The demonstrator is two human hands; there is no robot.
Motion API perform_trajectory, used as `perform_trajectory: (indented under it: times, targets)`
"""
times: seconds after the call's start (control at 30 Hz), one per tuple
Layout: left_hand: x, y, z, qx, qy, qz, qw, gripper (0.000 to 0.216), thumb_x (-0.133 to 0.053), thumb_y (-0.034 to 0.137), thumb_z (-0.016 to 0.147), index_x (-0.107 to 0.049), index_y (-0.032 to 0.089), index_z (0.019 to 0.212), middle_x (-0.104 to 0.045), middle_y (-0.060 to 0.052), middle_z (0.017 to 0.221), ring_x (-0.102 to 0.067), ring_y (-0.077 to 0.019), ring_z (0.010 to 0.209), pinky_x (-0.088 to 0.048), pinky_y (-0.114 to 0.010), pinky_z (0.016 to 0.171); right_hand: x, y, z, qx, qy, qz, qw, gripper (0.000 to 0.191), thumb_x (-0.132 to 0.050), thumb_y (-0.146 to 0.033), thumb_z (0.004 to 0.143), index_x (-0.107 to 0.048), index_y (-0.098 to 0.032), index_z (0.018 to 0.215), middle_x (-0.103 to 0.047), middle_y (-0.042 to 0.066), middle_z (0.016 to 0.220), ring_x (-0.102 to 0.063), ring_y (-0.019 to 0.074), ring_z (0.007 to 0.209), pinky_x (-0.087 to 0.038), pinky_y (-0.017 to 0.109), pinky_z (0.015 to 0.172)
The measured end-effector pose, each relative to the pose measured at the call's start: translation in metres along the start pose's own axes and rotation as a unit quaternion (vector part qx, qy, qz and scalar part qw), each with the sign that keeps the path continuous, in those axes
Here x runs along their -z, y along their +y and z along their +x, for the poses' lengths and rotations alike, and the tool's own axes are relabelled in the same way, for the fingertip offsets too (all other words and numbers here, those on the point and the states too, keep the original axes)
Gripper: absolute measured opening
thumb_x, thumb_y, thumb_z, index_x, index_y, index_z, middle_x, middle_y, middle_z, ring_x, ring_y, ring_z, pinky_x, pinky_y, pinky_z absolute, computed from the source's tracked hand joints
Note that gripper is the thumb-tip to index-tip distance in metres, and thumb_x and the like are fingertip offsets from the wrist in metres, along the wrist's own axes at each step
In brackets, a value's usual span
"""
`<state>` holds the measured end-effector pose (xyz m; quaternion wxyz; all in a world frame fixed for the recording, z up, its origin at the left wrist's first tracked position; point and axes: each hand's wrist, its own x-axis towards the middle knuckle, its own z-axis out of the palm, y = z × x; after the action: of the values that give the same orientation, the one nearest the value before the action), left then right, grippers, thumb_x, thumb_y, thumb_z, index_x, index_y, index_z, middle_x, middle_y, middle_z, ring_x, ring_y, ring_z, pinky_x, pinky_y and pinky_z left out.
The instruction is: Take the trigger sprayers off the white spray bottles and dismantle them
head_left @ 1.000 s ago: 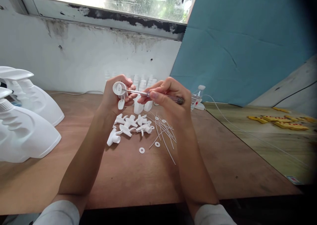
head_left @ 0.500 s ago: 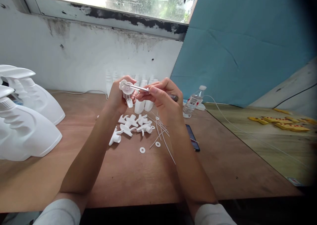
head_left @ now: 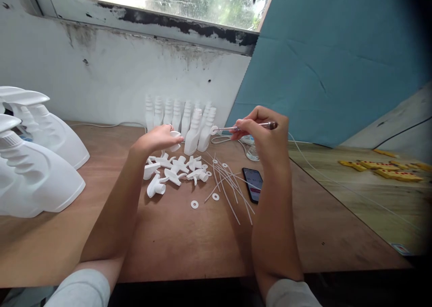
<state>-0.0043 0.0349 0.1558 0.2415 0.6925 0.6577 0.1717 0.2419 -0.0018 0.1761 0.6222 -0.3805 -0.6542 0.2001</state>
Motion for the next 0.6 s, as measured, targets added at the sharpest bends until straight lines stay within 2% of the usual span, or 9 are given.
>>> perform_trajectory:
  times: [0.07,0.17,0.4,0.6]
  targets:
    - [-0.002,-0.003,0.004,0.013,-0.030,0.050,0.998,0.049,-0.061,0.060,0.071,-0.059,0.020,0.098,-0.067,-0.012,0.103,-0.064,-0.0275,0.083,-0.041,-0.031,0.062,0.004,0.003,0.002,-0.031,-0.006,-0.063,0.997,0.022,-0.065,-0.013,0.069,-0.053,-0.021,0.052,-0.060,-0.003,0.049,-0.063,0.0151,0.048,-0.052,0.029,0.048]
    - [-0.005,-0.006,0.006,0.013,-0.071,0.092,0.993,0.047,-0.064,0.055,0.068,-0.060,0.019,0.099,-0.067,-0.012,0.103,-0.064,-0.0273,0.082,-0.042,-0.031,0.064,0.005,0.006,0.004,-0.042,-0.003,-0.129,0.991,0.022,-0.062,-0.012,0.068,-0.051,-0.020,0.050,-0.058,-0.002,0.046,-0.063,0.0165,0.046,-0.050,0.030,0.048]
    - [-0.021,-0.012,0.020,-0.011,-0.210,0.185,0.960,0.041,-0.065,0.042,0.068,-0.060,0.022,0.104,-0.065,-0.012,0.113,-0.061,-0.0300,0.095,-0.045,-0.032,0.068,0.003,0.002,0.003,-0.042,0.005,-0.141,0.989,0.022,-0.062,-0.012,0.068,-0.051,-0.021,0.050,-0.057,-0.002,0.046,-0.063,0.0177,0.046,-0.047,0.030,0.047]
    - [-0.035,-0.014,0.036,-0.020,-0.230,0.198,0.953,0.042,-0.065,0.027,0.066,-0.061,0.020,0.108,-0.065,-0.012,0.119,-0.060,-0.0288,0.101,-0.046,-0.034,0.077,0.004,0.003,0.002,-0.035,0.006,-0.139,0.990,0.021,-0.062,-0.013,0.069,-0.051,-0.021,0.052,-0.058,-0.002,0.048,-0.063,0.0172,0.047,-0.047,0.030,0.048]
